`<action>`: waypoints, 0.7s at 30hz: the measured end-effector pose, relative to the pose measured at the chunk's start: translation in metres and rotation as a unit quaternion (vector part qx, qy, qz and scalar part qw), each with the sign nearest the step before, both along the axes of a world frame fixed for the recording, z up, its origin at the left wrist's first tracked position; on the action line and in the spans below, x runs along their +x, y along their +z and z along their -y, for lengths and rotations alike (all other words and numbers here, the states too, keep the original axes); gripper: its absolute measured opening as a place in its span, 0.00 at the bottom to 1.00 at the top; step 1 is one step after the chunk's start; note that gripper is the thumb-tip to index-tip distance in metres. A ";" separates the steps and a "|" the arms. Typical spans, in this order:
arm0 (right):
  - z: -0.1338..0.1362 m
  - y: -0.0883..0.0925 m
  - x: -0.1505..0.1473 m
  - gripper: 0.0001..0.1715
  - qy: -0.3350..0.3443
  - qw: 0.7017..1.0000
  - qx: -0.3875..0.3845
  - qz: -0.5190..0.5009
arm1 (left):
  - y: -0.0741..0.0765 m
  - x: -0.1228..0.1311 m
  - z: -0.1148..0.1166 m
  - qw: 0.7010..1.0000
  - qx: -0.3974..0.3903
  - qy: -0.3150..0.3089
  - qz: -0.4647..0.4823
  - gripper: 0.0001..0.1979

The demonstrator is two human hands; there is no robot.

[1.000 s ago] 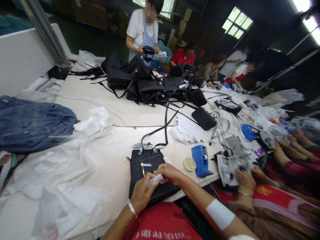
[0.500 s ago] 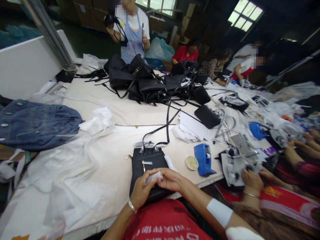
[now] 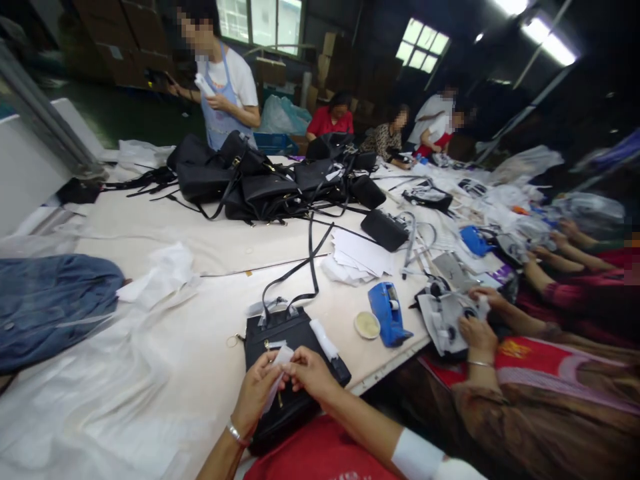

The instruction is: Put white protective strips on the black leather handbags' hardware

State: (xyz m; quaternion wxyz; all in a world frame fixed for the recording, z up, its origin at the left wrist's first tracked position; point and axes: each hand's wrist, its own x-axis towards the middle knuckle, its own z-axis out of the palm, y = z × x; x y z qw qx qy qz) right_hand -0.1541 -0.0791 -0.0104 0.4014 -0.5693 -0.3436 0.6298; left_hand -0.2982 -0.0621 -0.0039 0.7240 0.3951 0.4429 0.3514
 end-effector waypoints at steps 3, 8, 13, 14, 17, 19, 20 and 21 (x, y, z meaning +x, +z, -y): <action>-0.006 -0.011 -0.007 0.15 -0.020 0.995 0.019 0.095 | -0.004 0.003 -0.002 1.000 -0.015 0.010 -0.018 0.26; 0.004 -0.003 0.006 0.12 0.035 0.975 0.094 0.198 | -0.018 0.000 -0.011 0.997 -0.020 0.018 -0.074 0.26; 0.031 0.012 0.070 0.11 -0.084 0.902 0.162 0.392 | -0.039 -0.004 -0.022 0.985 -0.048 0.061 -0.154 0.26; 0.036 0.011 0.090 0.11 -0.118 0.879 0.161 0.434 | -0.043 -0.004 -0.024 0.984 -0.051 0.054 -0.163 0.26; 0.047 0.003 0.161 0.11 -0.165 0.819 0.141 0.531 | -0.050 -0.003 -0.030 0.977 -0.021 0.025 -0.209 0.25; 0.049 -0.002 0.211 0.12 -0.186 0.778 0.119 0.588 | -0.052 -0.003 -0.034 0.958 0.037 0.010 -0.283 0.24; 0.047 -0.004 0.234 0.12 -0.196 0.761 0.103 0.610 | -0.052 -0.003 -0.035 0.942 0.075 0.002 -0.328 0.23; 0.044 -0.004 0.256 0.12 -0.198 0.749 0.087 0.626 | -0.052 -0.003 -0.037 0.921 0.114 -0.005 -0.373 0.23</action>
